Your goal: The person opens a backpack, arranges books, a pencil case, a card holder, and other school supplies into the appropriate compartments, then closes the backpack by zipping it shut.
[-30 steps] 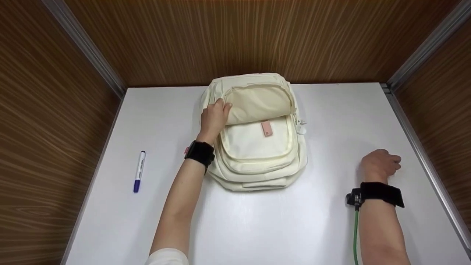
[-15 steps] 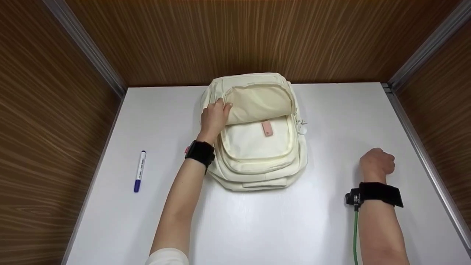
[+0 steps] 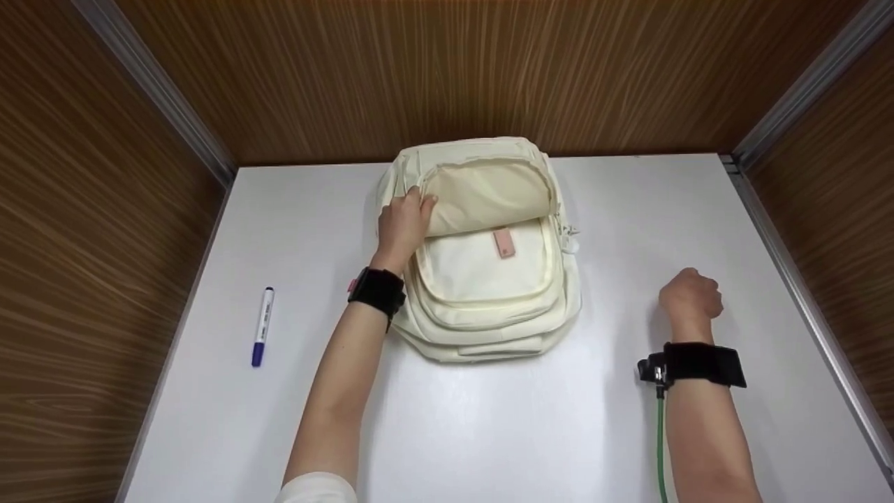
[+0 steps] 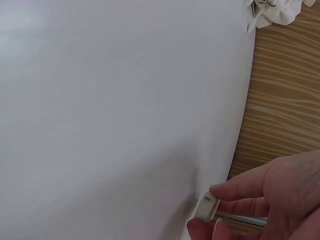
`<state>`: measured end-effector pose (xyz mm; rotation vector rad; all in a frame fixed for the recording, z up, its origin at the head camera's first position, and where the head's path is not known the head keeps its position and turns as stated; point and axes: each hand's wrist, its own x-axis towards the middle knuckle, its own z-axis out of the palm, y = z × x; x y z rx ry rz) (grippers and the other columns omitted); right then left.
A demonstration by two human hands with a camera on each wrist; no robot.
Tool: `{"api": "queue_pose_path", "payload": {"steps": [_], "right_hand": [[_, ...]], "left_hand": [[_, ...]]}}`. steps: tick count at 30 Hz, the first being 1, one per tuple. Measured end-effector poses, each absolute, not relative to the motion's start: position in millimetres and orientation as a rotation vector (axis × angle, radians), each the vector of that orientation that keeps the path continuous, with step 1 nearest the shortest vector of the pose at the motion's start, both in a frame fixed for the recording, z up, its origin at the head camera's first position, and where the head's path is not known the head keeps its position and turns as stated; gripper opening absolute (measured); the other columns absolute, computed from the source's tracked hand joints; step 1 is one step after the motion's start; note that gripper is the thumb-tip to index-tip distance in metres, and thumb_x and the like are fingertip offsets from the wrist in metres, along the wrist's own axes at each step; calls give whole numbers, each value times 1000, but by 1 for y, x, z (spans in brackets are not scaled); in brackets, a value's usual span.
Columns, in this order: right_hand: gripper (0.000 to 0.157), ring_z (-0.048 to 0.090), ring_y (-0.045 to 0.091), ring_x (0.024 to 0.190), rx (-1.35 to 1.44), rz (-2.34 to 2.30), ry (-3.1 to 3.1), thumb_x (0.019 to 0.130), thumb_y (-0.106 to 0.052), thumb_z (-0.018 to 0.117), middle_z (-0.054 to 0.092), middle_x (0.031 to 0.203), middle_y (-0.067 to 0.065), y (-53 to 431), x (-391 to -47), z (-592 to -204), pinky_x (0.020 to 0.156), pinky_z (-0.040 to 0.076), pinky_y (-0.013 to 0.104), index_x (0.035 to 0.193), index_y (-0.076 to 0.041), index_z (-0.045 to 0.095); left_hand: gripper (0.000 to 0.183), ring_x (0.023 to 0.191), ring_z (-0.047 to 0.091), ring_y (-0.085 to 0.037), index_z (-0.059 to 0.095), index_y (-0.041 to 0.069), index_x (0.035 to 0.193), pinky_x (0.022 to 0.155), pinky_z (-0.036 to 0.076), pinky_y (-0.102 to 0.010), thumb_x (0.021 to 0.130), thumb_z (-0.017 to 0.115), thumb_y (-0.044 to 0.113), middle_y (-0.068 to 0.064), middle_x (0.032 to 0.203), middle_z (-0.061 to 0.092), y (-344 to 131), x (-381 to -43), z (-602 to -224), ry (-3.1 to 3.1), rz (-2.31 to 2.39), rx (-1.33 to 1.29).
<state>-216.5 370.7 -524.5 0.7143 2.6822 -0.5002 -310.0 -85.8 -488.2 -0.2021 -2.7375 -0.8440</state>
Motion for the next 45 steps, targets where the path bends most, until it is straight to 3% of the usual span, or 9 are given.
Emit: {"api": "queue_pose_path", "payload": {"steps": [8, 11, 19, 25, 30, 39, 45], "right_hand": [[47, 58, 41, 87, 522, -800, 2774, 94, -9, 43, 50, 125, 37, 332, -224, -501, 60, 47, 39, 138, 9, 43], [45, 58, 35, 82, 433, -845, 2824, 96, -14, 47, 53, 122, 34, 319, -226, -491, 60, 47, 37, 137, 6, 46], [41, 59, 36, 85, 222, -911, 2954, 97, -15, 56, 61, 102, 26, 284, -228, -473, 70, 46, 46, 133, 4, 52], [38, 56, 33, 83, 90, -983, 2983, 97, -14, 59, 59, 100, 21, 257, -227, -465, 67, 45, 43, 131, 1, 55], [34, 62, 33, 85, -129, -1054, 3018, 94, -10, 62, 59, 96, 19, 225, -228, -464, 70, 49, 44, 126, 1, 59], [28, 66, 26, 75, -523, -1080, 2979, 87, -7, 70, 63, 90, 13, 165, -227, -471, 70, 53, 39, 114, -2, 65], [36, 68, 26, 79, -640, -1203, 2855, 88, -3, 71, 63, 95, 16, 146, -228, -476, 73, 55, 36, 122, 0, 62]], "left_hand": [[36, 69, 65, -41, 56, 3, 84, 60, 49, -52, 101, 55, 35, -16, 69, 61, -86, -308, -489, -2719, -847, -223], [36, 69, 65, -41, 56, 3, 84, 60, 49, -52, 101, 55, 35, -17, 68, 61, -85, -309, -490, -2709, -849, -228], [36, 71, 66, -42, 56, 3, 85, 61, 49, -53, 101, 55, 35, -17, 70, 62, -85, -309, -489, -2717, -838, -207], [36, 71, 66, -42, 57, 3, 87, 63, 49, -53, 101, 56, 35, -18, 72, 63, -85, -309, -489, -2721, -825, -200], [35, 72, 66, -42, 58, 3, 88, 63, 49, -53, 101, 56, 35, -19, 75, 65, -86, -309, -488, -2728, -830, -182], [35, 69, 65, -40, 57, 3, 87, 60, 49, -51, 101, 55, 35, -18, 72, 63, -84, -310, -489, -2729, -822, -195], [35, 72, 66, -42, 59, 3, 89, 62, 50, -52, 101, 55, 35, -20, 77, 66, -83, -310, -489, -2738, -813, -183]]}}
